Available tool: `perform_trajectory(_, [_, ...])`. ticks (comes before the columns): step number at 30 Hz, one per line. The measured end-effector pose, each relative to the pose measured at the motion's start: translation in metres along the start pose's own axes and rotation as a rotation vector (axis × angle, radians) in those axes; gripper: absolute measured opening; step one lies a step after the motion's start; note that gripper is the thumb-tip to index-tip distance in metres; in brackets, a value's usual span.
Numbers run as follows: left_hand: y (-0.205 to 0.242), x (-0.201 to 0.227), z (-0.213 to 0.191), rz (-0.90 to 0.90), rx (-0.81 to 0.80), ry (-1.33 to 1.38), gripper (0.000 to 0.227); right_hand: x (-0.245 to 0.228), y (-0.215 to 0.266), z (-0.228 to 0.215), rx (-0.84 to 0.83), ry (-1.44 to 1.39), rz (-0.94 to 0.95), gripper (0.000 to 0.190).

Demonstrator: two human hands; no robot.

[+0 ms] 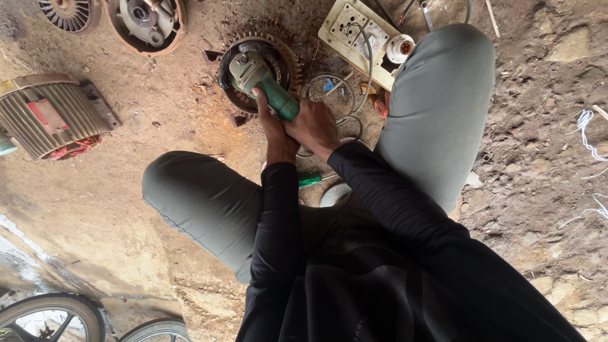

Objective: The person uses an angle grinder to grind the surface of a metal rotor-like part on the ground. The person holds the part with one hand and operates the grinder with the other, producing sparks while working on the edges and face of the component.

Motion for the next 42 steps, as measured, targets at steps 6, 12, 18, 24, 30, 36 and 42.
perform_trajectory(6, [-0.003, -0.003, -0.003, -0.050, 0.059, 0.020, 0.085, -0.006, -0.004, -0.002, 0.005, 0.000, -0.033, 0.051])
perform_trajectory(12, [-0.006, -0.002, -0.001, -0.035, 0.034, 0.004, 0.087, -0.004, -0.005, -0.004, 0.026, 0.015, -0.064, 0.056])
perform_trajectory(18, [-0.009, -0.009, -0.003, -0.051, 0.036, 0.031, 0.083, -0.001, -0.005, -0.007, 0.058, 0.018, -0.057, 0.059])
perform_trajectory(24, [-0.014, -0.004, -0.004, 0.003, 0.040, -0.003, 0.088, 0.005, -0.007, -0.006, 0.027, 0.011, -0.023, 0.053])
perform_trajectory(30, [-0.017, -0.007, -0.001, -0.050, 0.053, -0.006, 0.093, 0.005, -0.013, -0.004, 0.017, 0.043, -0.004, 0.050])
perform_trajectory(36, [-0.020, -0.007, 0.001, -0.048, 0.028, 0.018, 0.097, 0.004, -0.015, -0.003, -0.006, 0.047, -0.007, 0.054])
perform_trajectory(42, [-0.015, -0.004, 0.002, -0.026, 0.008, -0.016, 0.104, -0.004, -0.012, -0.007, 0.008, 0.053, -0.060, 0.046])
Point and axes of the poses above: each hand's wrist, its own y-axis away from the middle knuckle, its own z-axis out of the palm, x = y × z, the point moved 9 cm from there along -y, towards the middle knuckle, and after that the axes turned 5 degrees about x, right-handed, at the moved point
